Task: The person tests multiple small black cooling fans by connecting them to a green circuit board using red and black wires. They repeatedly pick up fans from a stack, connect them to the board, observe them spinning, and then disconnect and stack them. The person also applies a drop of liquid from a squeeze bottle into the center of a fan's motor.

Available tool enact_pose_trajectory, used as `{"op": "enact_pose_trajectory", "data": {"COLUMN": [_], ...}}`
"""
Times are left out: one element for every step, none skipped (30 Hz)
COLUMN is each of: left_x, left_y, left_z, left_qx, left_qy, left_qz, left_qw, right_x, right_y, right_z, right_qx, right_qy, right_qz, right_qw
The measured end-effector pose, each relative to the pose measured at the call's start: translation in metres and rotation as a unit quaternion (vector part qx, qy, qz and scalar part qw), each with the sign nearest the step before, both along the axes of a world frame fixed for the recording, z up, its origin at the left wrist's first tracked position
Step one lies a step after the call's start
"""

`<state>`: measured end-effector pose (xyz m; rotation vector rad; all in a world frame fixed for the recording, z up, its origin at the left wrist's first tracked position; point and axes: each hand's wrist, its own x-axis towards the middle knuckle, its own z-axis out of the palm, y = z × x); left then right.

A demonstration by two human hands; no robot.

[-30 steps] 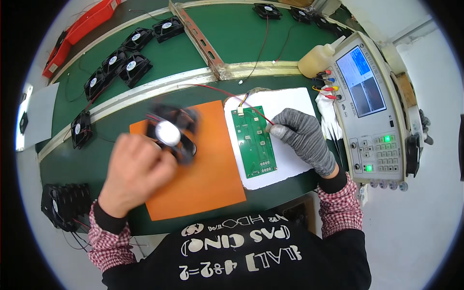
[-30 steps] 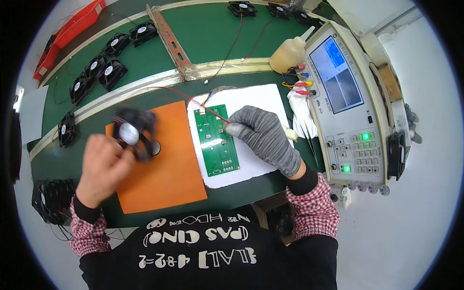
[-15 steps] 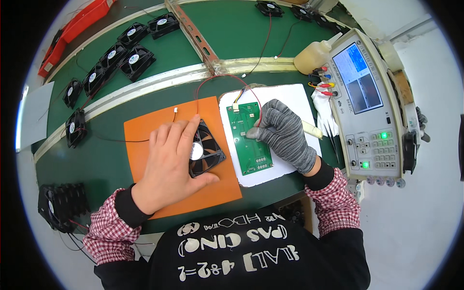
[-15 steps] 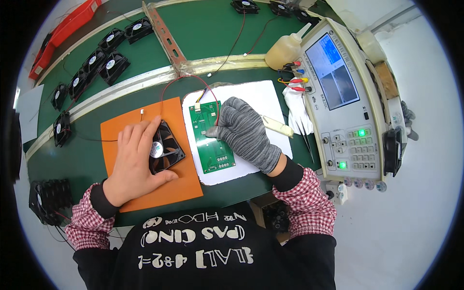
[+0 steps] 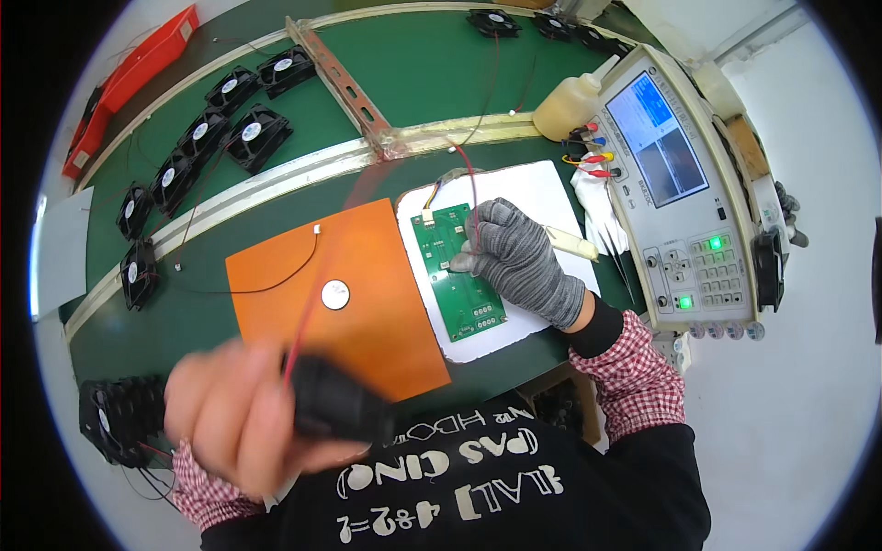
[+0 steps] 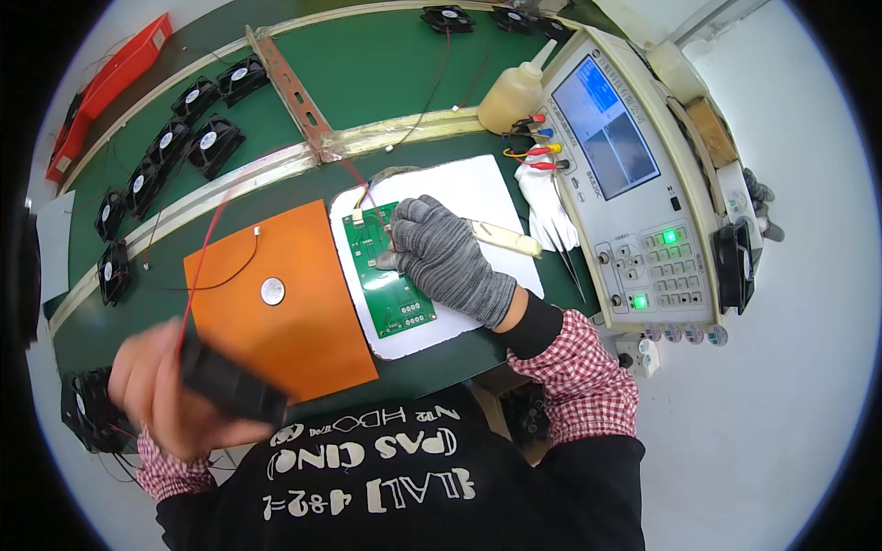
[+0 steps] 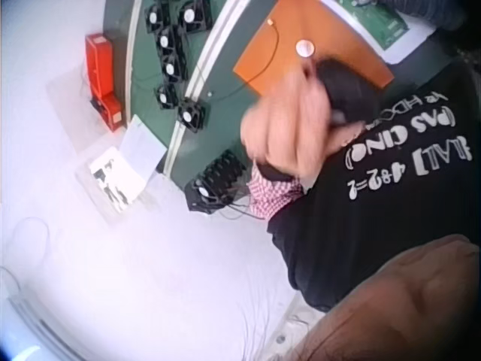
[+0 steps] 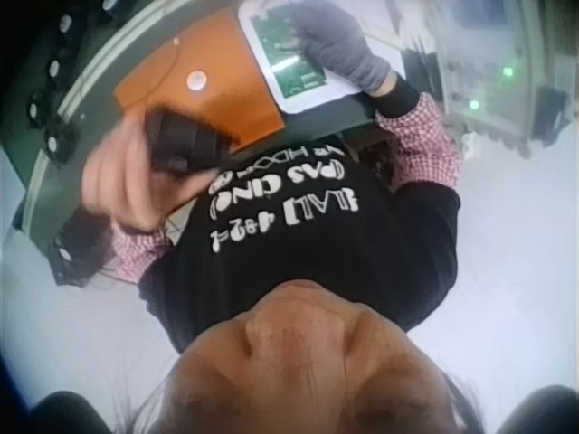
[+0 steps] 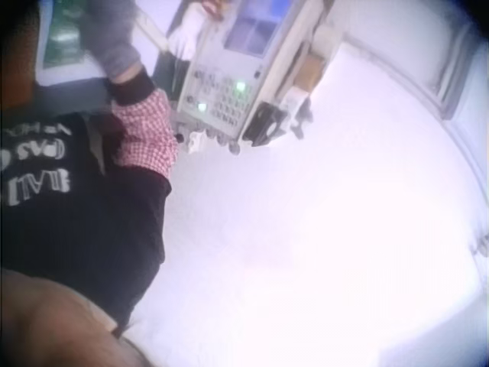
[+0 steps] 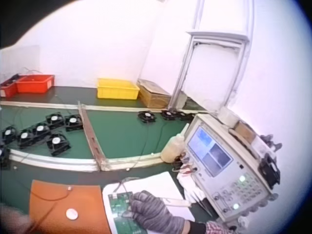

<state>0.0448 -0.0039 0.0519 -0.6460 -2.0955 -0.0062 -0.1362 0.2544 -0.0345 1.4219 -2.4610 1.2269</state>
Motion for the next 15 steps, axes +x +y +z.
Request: {"op": "enact_pose_trajectory", "data": {"left_x": [-0.001,-0.007,-0.004,-0.003,-0.001,0.0,0.01,0.013,0.017,0.016,0.015,0.018,0.021,0.023,0.009], "left_y": [-0.003,-0.005,-0.004,-0.003,-0.002,-0.002,-0.002,0.004,0.008,0.001,-0.007,-0.004,0.0,0.003,-0.007], "left_z": [0.007,-0.005,-0.009,-0.012,-0.006,0.002,0.013,0.022,0.038,0.048,0.057,0.057,0.055,0.051,0.033], "left_qx": [0.017,-0.028,-0.062,-0.095,0.024,0.111,0.231,0.422,0.597,0.641,0.679,0.679,0.678,0.676,0.567], "left_qy": [-0.125,-0.146,-0.115,-0.083,-0.118,-0.12,-0.168,-0.292,-0.45,-0.512,-0.556,-0.544,-0.529,-0.513,-0.46], "left_qz": [0.015,0.021,0.026,0.022,-0.039,-0.084,-0.132,-0.236,-0.318,-0.381,-0.405,-0.391,-0.378,-0.364,-0.415], "left_qw": [0.992,0.989,0.991,0.992,0.992,0.983,0.949,0.825,0.583,0.426,0.256,0.301,0.343,0.385,0.543], "right_x": [-0.001,-0.002,-0.002,-0.001,-0.001,-0.003,-0.004,-0.005,-0.005,-0.005,-0.004,-0.003,-0.003,-0.003,-0.003], "right_y": [0.001,0.0,0.0,0.004,0.007,0.01,0.006,0.007,0.008,0.008,0.007,0.005,0.002,0.0,0.002], "right_z": [0.001,0.001,0.002,0.002,0.002,0.0,-0.003,-0.006,-0.006,-0.005,-0.004,-0.005,-0.008,-0.01,-0.009], "right_qx": [0.003,0.006,0.008,0.013,0.017,0.0,-0.019,-0.035,-0.02,-0.009,0.001,-0.011,-0.021,-0.032,-0.02], "right_qy": [0.003,0.005,-0.001,-0.008,-0.015,-0.023,-0.037,-0.047,-0.039,-0.031,-0.024,-0.035,-0.044,-0.055,-0.045], "right_qz": [-0.002,-0.003,-0.001,-0.009,-0.016,-0.015,0.002,0.008,0.001,0.0,0.0,0.0,-0.001,0.0,-0.006], "right_qw": [1.0,1.0,1.0,1.0,1.0,1.0,0.999,0.998,0.999,0.999,1.0,0.999,0.999,0.998,0.999]}}
